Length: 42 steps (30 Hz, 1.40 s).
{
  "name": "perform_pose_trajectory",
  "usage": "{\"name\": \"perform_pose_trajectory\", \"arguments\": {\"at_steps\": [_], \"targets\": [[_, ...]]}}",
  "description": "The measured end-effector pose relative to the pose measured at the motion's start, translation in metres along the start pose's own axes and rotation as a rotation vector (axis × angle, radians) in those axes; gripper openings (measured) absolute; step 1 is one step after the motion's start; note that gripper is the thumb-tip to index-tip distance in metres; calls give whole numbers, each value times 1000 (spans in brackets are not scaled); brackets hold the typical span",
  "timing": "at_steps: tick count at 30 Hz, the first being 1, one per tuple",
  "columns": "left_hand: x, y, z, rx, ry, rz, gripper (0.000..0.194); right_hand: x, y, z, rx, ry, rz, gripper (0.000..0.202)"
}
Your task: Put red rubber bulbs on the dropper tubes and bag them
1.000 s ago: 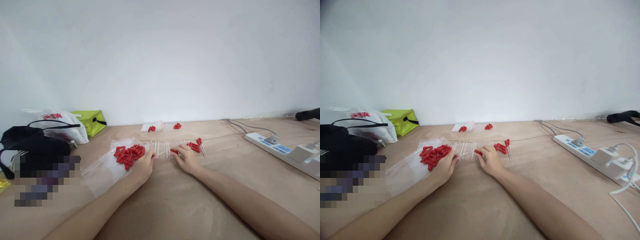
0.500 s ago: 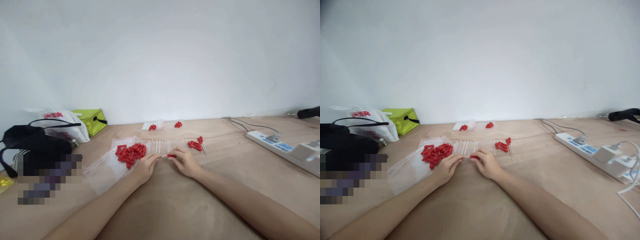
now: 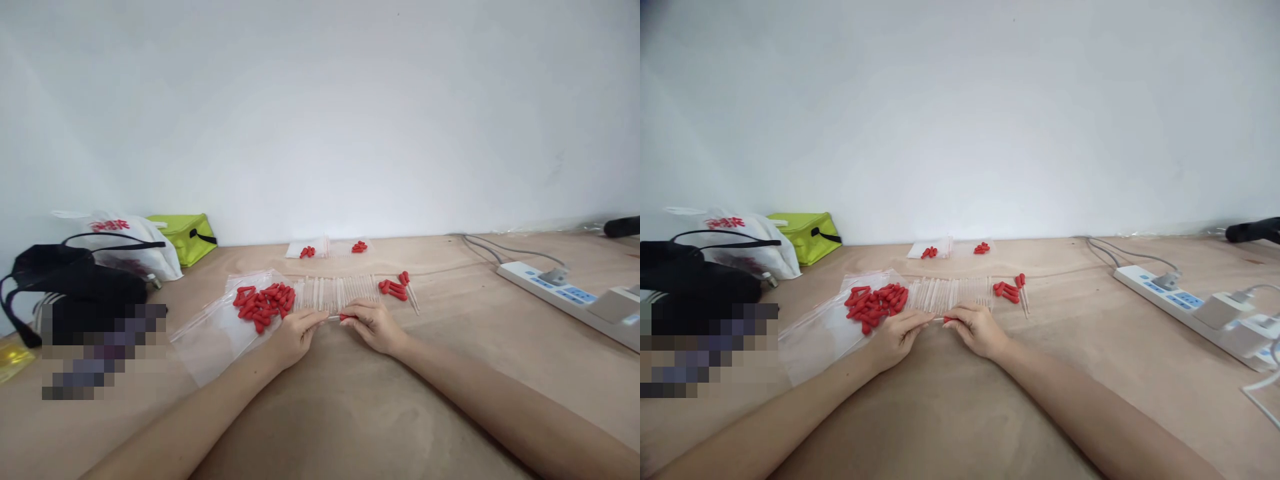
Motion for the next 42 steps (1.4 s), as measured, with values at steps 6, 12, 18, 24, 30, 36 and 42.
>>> {"name": "perform_pose_trajectory", "arguments": {"at_steps": [6,12,18,24,30,36,42], "targets": [[1,-1,-6,-60,-95,-4,27,2,-3,4,56,91,37,16],[2,-4,-10,-92,-103,-14,27,2,-7,6,227,125,85,15],[2,-9,-8,-102,-57,12,27,0,-10,7,272,128,156,17],[0,-8,-2,-20,118,-62,24,-5,-9,-10,-210,-200,53,14],[-1,-7,-4,61,175,-67,34,-11,-12,-23,-686,-537,-174,28],[-1,-1,0,-39,228,-110,36,-18,50,-79,-312,-773,-155,47],[-4,-4,-3,-107,188,-58,28,7,99,-145,447,-900,126,43]]}}
Point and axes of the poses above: each hand's wrist, its own x-axis away from the middle knuckle, its own y-axis out of the back of the hand, z = x × y, the point moved 6 cm from there along -x, towards the middle knuckle, and after that the axes turned 10 degrees about x, right-handed, at the moved point
